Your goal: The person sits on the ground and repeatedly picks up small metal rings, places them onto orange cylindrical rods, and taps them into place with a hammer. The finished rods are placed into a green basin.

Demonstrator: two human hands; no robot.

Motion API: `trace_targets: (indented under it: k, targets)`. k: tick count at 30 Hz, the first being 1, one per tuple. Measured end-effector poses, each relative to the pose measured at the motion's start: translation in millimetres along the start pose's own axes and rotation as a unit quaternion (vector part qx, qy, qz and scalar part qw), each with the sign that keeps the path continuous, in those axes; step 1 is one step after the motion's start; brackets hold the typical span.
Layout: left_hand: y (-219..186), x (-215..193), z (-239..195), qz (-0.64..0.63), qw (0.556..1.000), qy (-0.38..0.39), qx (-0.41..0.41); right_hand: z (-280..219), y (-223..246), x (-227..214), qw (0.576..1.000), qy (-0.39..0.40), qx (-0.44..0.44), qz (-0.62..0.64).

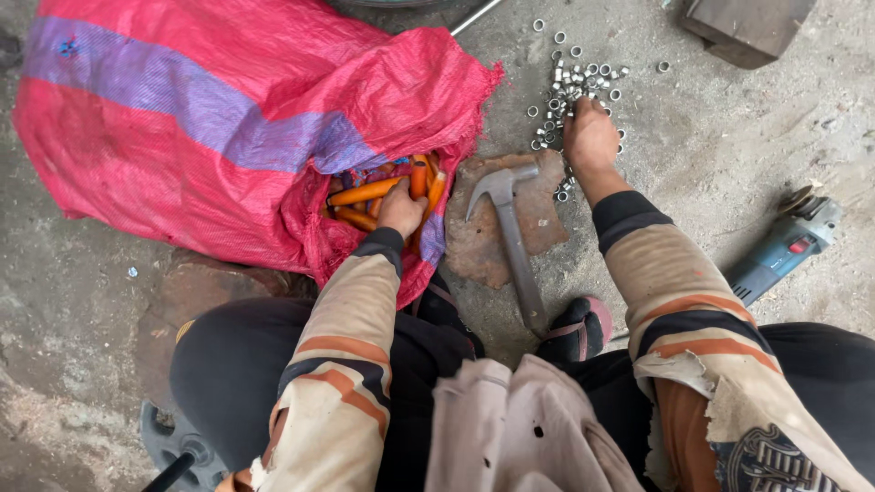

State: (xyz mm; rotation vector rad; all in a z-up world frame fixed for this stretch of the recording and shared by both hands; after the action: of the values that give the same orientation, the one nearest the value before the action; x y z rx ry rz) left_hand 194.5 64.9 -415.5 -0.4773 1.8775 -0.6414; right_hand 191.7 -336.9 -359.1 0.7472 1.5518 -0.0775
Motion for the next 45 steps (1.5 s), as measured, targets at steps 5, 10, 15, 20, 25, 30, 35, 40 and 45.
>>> trace_targets:
  k: [5, 10, 15, 20, 25, 30, 35, 40, 45]
  targets:
    - [-61.2, -59.6, -7.9, -0.003, 0.992, -0.098, 0.077, -10.1, 23.0, -62.5, 0.983, -0.120, -0.057, 0.125]
    - [-132.0, -114.9, 2.8, -0.462, 0.875, -0.133, -0.057, -18.8, 76.6, -157.6, 0.927, -0.125, -0.044, 0.352]
    - [-210.2, -170.1, -36.7, -0.748, 0.654, -0.111, -0.030, -111.3, 141.9, -253.5, 0.858, -0.049, -0.091, 0.503]
    - [-263.4, -162.6, -91.7, -0.801, 0.595, -0.063, -0.022, -225.8, 168.5, -298.1, 0.849, 0.054, -0.148, 0.505]
    - [-309.7, -142.1, -144.1, -0.773, 0.634, -0.039, -0.001, -300.9, 146.7, -323.3, 0.846, -0.027, -0.156, 0.509]
    - [-332.8, -133.8, -179.7, -0.751, 0.657, -0.024, 0.051, -323.0, 122.6, -329.1, 0.864, -0.085, -0.158, 0.470]
    - [-344.4, -145.2, -201.2, -0.743, 0.663, -0.022, 0.087, -331.0, 113.0, -328.2, 0.860, -0.086, -0.146, 0.481]
    - [-345.2, -146.1, -213.2, -0.755, 0.649, -0.007, 0.095, -324.5, 111.8, -324.0, 0.794, -0.014, -0.141, 0.591]
    - [-328.9, -137.8, -205.4, -0.762, 0.645, 0.010, 0.056, -332.2, 127.8, -326.5, 0.859, -0.063, -0.144, 0.487]
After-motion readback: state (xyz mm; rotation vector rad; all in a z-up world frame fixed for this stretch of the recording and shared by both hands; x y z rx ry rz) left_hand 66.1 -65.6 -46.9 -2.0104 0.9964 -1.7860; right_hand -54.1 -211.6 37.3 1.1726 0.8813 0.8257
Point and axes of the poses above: each hand's wrist, its own z-axis towards the middle knuckle, its own x-axis out of the palm, y = z × x, the point moved 7 cm from there along z, towards the middle knuckle, and after that the axes turned 4 degrees about x, right-handed, at the moved point
